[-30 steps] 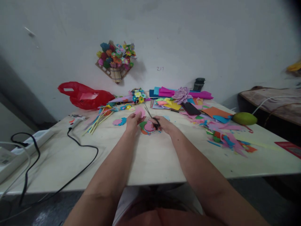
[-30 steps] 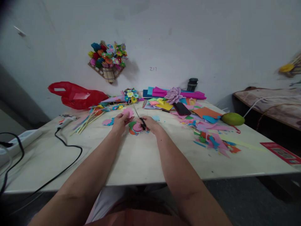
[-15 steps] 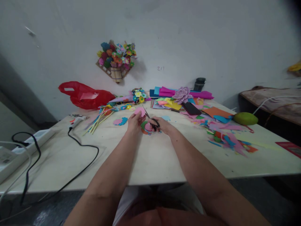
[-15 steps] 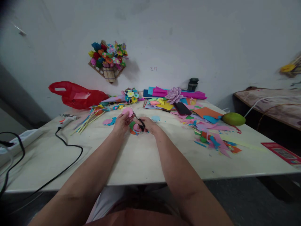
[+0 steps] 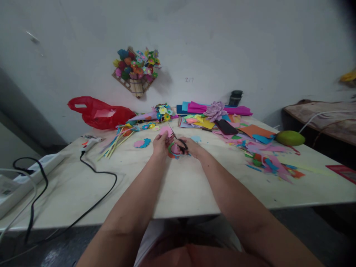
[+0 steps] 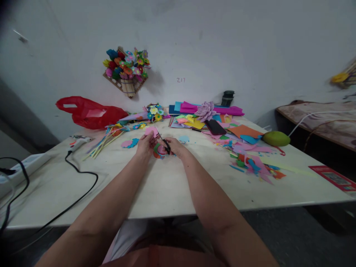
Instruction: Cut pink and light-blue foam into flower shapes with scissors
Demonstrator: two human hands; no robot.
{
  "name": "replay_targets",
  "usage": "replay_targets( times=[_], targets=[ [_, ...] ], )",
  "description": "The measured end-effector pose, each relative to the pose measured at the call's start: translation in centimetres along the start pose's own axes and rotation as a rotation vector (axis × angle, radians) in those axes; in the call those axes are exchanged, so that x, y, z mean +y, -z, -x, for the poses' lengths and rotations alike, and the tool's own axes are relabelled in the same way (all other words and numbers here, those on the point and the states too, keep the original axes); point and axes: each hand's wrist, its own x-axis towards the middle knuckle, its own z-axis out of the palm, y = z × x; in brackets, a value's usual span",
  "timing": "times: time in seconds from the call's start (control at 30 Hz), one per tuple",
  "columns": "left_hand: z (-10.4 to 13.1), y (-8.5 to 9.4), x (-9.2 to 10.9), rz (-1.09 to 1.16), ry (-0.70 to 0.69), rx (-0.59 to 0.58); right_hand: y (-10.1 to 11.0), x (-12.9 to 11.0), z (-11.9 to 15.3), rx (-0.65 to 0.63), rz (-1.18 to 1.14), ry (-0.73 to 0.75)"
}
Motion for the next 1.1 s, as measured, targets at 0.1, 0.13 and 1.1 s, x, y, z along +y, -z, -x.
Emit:
replay_targets(
  times=[0.1, 0.13, 1.1],
  targets=[
    [-0.14, -0.04, -0.3, 0.0, -0.017, 0.004, -0.14, -0.1, 0.0, 0.028, 0.011, -0.012],
    [-0.19, -0.04, -0.4, -0.002, -0.025, 0.002, -0.18, -0.12, -0.01, 0.035, 0.015, -0.012],
    [0.09, -0.62, -1.08, 0.106, -0.065, 0.043, -0.51, -0.13, -0.23, 0.054, 0.06, -0.001]
  ],
)
